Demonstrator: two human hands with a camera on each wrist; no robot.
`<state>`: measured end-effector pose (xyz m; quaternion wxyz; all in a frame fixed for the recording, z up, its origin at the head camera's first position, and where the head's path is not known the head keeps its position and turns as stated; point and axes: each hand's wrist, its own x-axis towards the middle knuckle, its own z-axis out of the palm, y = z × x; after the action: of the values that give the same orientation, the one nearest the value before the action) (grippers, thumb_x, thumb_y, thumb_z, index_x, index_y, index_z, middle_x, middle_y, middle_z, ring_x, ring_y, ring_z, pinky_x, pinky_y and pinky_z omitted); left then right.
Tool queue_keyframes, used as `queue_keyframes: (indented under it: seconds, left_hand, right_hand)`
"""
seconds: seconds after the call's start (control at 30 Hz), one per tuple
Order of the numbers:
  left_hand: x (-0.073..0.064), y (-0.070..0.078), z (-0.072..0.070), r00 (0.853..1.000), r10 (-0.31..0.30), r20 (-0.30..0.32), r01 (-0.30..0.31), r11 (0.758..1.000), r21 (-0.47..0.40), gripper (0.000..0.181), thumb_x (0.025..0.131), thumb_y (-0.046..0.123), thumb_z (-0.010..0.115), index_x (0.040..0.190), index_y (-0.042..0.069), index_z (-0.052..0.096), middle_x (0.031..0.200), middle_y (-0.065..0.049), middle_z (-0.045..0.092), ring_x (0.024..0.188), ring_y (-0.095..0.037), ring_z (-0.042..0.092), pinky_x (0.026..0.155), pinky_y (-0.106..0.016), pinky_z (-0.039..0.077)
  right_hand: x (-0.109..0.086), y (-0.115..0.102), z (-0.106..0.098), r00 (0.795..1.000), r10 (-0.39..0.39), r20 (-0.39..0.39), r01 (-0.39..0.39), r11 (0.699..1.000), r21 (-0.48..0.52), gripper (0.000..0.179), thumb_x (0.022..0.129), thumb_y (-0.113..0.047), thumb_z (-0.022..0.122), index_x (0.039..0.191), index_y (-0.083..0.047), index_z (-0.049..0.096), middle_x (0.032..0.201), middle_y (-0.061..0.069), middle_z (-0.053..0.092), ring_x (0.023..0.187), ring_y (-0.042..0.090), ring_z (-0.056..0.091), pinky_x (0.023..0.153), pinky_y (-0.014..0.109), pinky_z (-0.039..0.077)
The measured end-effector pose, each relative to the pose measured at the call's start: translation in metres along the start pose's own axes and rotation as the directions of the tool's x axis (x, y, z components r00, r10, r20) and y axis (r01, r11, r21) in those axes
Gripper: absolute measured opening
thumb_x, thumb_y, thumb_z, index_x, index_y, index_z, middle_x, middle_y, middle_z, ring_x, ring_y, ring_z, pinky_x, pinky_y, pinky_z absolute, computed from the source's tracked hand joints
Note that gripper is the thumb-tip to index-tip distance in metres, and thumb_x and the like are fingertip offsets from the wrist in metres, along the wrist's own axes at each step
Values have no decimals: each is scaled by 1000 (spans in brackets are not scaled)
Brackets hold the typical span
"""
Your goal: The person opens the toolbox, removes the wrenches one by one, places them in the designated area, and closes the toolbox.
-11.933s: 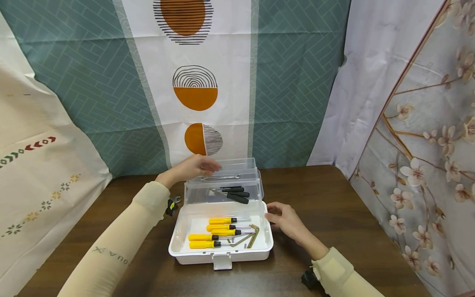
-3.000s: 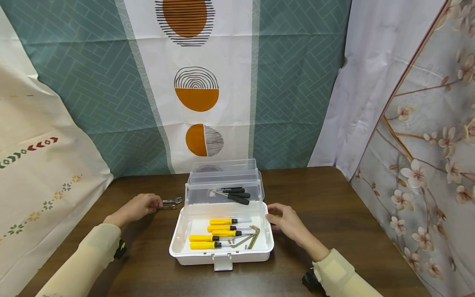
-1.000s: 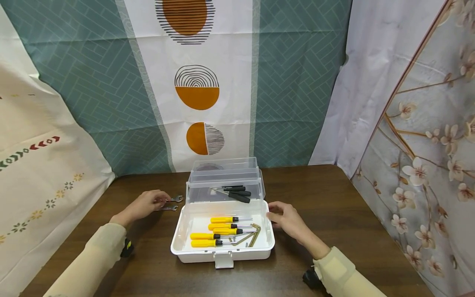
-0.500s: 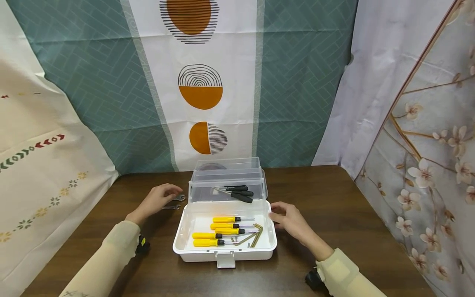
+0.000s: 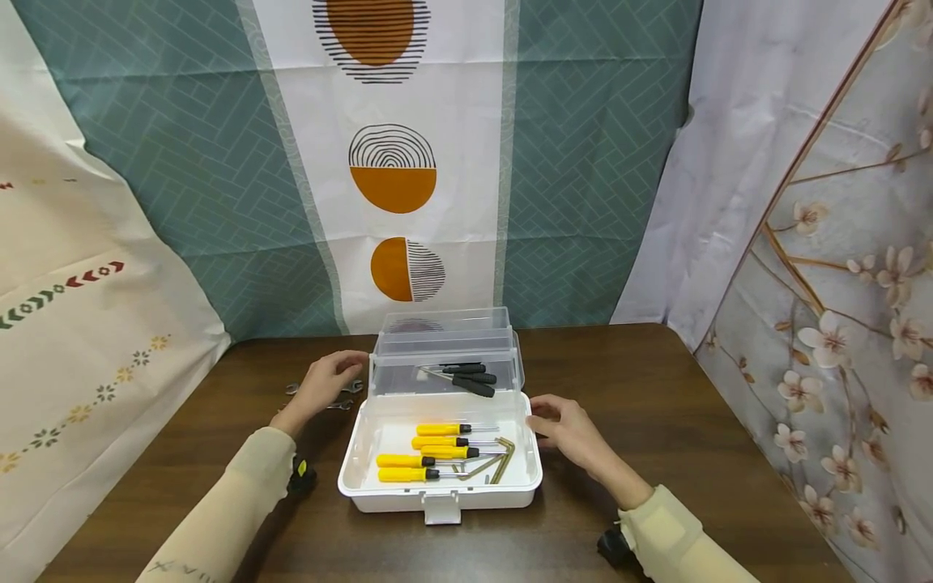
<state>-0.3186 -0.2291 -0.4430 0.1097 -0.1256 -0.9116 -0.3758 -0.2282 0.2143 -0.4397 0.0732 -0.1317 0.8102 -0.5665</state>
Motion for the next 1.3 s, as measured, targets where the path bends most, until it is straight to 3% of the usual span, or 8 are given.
queue_keyframes:
  seconds: [0.27,0.4,0.53,1.0,1.13,1.3]
  left_hand:
    - [9,4,7,994,-108,2,107,980,-170,36,108,11,56,141,-1,61,129,-23,67,112,-41,69,95,-52,56]
    - [14,6,14,984,-177,26,176,930,-323,40,110,13,53,147,-3,54,132,-27,63,119,-43,65,100,-53,55]
    - [17,8,20,973,-224,52,225,878,-422,44,112,17,50,150,-3,49,137,-29,58,126,-45,60,105,-54,51]
    - [22,7,29,951,-267,157,310,799,-516,53,114,24,41,160,-1,33,158,-26,40,143,-42,44,115,-52,42]
    - [21,7,32,946,-278,169,325,794,-514,53,115,24,39,161,-2,32,161,-25,38,145,-41,42,116,-51,41]
    - [19,7,32,946,-279,167,325,794,-514,54,115,24,40,160,-4,31,162,-26,36,146,-43,41,116,-53,41]
  right_hand:
    - [0,0,0,1000,11,0,-11,1000,15,43,101,-12,67,135,12,57,126,25,64,111,33,66,85,47,62]
    - [0,0,0,1000,19,10,-19,999,38,44,101,-12,67,136,13,56,127,26,63,113,34,65,86,47,62]
    - [-1,0,-1,999,32,13,-32,999,39,44,102,-13,67,137,12,55,128,26,62,113,34,65,87,48,62]
    - [4,0,-7,997,57,43,-61,994,93,46,101,-15,68,136,12,56,131,27,60,112,29,65,88,46,62]
    - [6,1,-10,998,53,45,-57,993,99,46,104,-17,64,138,13,55,134,29,59,112,30,67,88,46,62]
    - [12,0,-15,998,50,-24,-47,992,114,43,108,-15,56,139,16,52,138,34,56,112,36,68,87,45,62]
